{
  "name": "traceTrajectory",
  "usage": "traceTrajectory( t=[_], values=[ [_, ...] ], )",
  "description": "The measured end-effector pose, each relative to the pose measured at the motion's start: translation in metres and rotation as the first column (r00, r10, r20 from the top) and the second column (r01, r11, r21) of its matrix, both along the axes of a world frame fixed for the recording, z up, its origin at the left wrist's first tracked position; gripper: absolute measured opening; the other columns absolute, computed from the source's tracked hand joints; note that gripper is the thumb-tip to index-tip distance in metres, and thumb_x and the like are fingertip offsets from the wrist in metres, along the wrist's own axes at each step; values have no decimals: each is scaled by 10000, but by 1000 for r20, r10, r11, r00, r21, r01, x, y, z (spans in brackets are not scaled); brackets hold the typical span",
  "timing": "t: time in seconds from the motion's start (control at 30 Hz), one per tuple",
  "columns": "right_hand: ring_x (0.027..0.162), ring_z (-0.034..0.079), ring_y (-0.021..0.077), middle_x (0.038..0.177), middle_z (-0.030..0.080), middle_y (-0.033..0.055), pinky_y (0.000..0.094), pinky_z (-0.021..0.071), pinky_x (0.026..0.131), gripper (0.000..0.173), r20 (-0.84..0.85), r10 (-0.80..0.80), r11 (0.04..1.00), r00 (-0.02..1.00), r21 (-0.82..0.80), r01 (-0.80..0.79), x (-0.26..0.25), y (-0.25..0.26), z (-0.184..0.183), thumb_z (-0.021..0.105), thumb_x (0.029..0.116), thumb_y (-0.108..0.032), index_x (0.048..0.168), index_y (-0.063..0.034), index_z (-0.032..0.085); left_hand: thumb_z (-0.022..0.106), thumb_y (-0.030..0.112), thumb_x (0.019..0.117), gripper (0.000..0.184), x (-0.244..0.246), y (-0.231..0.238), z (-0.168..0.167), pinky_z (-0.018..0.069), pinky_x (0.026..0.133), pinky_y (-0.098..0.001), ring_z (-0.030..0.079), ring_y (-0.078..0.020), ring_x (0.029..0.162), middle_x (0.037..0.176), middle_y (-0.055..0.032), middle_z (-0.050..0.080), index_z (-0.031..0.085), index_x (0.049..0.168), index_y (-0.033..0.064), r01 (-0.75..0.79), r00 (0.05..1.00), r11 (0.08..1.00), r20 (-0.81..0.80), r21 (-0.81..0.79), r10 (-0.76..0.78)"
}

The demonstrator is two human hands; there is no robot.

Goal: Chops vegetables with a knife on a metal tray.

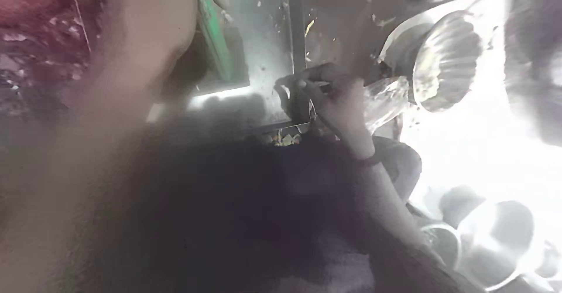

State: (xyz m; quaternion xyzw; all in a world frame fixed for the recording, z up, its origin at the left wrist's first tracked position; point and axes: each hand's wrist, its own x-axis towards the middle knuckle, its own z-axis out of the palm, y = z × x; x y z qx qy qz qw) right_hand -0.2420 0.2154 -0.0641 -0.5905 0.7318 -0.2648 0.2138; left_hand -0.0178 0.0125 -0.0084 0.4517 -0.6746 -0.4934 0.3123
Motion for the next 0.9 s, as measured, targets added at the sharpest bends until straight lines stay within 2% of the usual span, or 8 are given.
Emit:
traceTrajectory(
  t=[0.1, 0.17, 0.27, 0.33, 0.43, 0.63, 0.77, 0.9],
  values=[
    [741, 625, 54, 997, 708, 29, 200, 531, 645, 253, 348, 4, 1000, 938, -21, 3, 9, -2, 7, 540, 1085, -212, 1232, -57, 677, 410, 104, 1088, 328, -6, -4, -7, 608, 722, -265, 709, -107, 762, 837, -12, 724, 686, 921, 49, 60, 991, 994, -124, 95, -48],
    [740, 647, 76, 1010, 714, 20, 213, 557, 621, 391, 635, -40, 995, 772, 94, -25, 27, 3, 15, 422, 1124, -332, 1397, -119, 604, 313, 157, 1107, 381, -7, 1, -9, 618, 806, -318, 722, -136, 852, 911, -25, 731, 667, 1010, 51, 123, 985, 980, -137, 154, -102],
    [939, 717, 111, 1116, 729, 22, 287, 615, 805, 469, 821, -75, 976, 566, 177, -129, 59, -1, 25, 426, 1098, -413, 1471, -138, 501, 247, 232, 1121, 464, -13, 19, -7, 622, 785, -336, 728, -142, 874, 957, -26, 744, 681, 1085, 74, 151, 983, 958, -144, 243, -118],
    [703, 701, 144, 882, 724, 69, 276, 601, 613, 344, 871, -114, 981, 477, 174, -83, 79, 2, 31, 499, 1094, -355, 1319, -111, 593, 237, 254, 1136, 484, -16, 26, -10, 617, 775, -338, 716, -141, 840, 934, -29, 731, 677, 1084, 62, 204, 968, 954, -192, 220, -163],
    [441, 477, 72, 579, 494, -12, 210, 454, 425, 274, 905, -85, 994, 417, 105, -24, 93, -5, 32, 455, 1113, -300, 1044, -81, 605, 220, 310, 1140, 524, -13, 33, -13, 593, 726, -313, 690, -106, 777, 899, -12, 727, 683, 1101, 66, 280, 954, 944, -160, 174, -254],
    [642, 683, 116, 844, 724, 53, 254, 590, 557, 372, 937, -75, 987, 342, 119, -110, 80, 17, 21, 390, 1115, -343, 1158, -54, 620, 286, 407, 1140, 503, 6, 47, -28, 600, 777, -301, 694, -102, 879, 1046, -25, 722, 662, 1254, 93, 464, 878, 863, 27, 202, -478],
    [518, 578, 90, 686, 619, 8, 254, 544, 495, 370, 931, -111, 984, 348, 152, -94, 81, 32, 16, 397, 1114, -301, 1289, -65, 621, 337, 539, 1103, 516, 5, 73, 1, 519, 1001, -512, 685, -189, 1096, 1149, -42, 731, 709, 1249, 213, 551, 695, 833, 520, 58, -496],
    [541, 546, 48, 766, 609, -23, 196, 498, 491, 234, 900, -292, 948, 323, 227, 223, 67, 41, 15, 448, 1116, -280, 1172, -94, 577, 389, 456, 1113, 485, 20, 53, -20, 590, 930, -426, 713, -175, 1018, 1147, -84, 727, 664, 1296, 101, 423, 838, 900, 334, 103, -432]
  ],
)
